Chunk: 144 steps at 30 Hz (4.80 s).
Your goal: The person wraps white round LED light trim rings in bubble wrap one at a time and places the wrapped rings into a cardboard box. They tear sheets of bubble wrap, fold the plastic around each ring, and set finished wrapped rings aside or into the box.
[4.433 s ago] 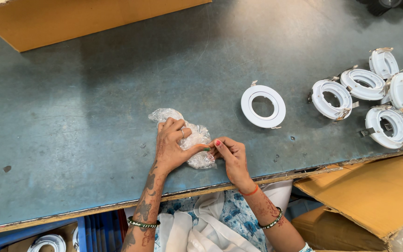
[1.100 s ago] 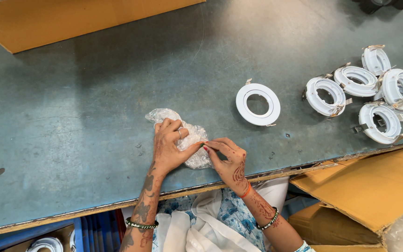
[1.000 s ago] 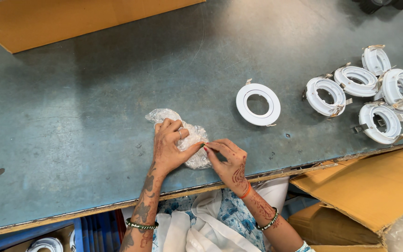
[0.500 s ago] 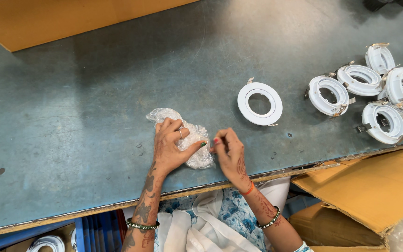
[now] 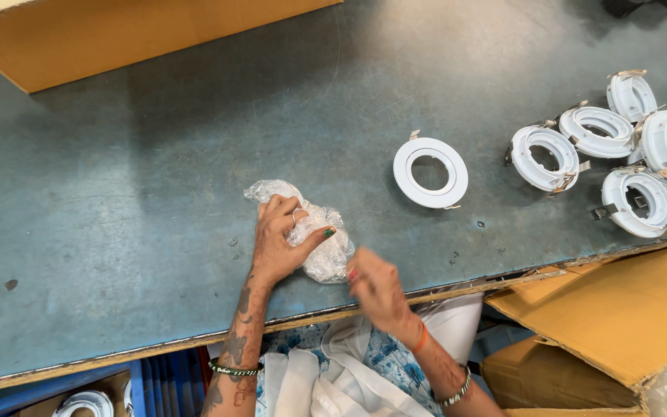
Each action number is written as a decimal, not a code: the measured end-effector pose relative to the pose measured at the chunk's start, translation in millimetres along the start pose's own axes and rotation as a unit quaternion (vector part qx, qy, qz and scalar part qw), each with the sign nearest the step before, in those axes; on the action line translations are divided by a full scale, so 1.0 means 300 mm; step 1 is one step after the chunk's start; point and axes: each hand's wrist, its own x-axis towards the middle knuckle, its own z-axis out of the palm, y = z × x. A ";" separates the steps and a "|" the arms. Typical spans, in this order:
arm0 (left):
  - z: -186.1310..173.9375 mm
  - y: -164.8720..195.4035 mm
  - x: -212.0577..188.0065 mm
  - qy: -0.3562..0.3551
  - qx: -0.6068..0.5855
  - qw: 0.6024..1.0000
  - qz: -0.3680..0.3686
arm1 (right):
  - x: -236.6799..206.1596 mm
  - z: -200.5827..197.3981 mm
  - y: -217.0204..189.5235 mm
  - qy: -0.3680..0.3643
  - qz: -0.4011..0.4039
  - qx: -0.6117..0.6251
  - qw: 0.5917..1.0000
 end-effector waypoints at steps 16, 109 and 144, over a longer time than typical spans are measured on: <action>-0.001 0.017 0.006 -0.002 0.021 1.000 -0.001 | 0.052 0.026 -0.055 0.130 -0.062 0.042 0.989; -0.001 0.028 -0.004 -0.026 0.013 0.999 0.034 | 0.073 0.041 0.087 0.096 0.047 0.220 0.970; 0.002 0.014 -0.013 -0.059 -0.008 0.997 0.041 | 0.060 0.037 0.105 0.095 0.067 0.221 0.968</action>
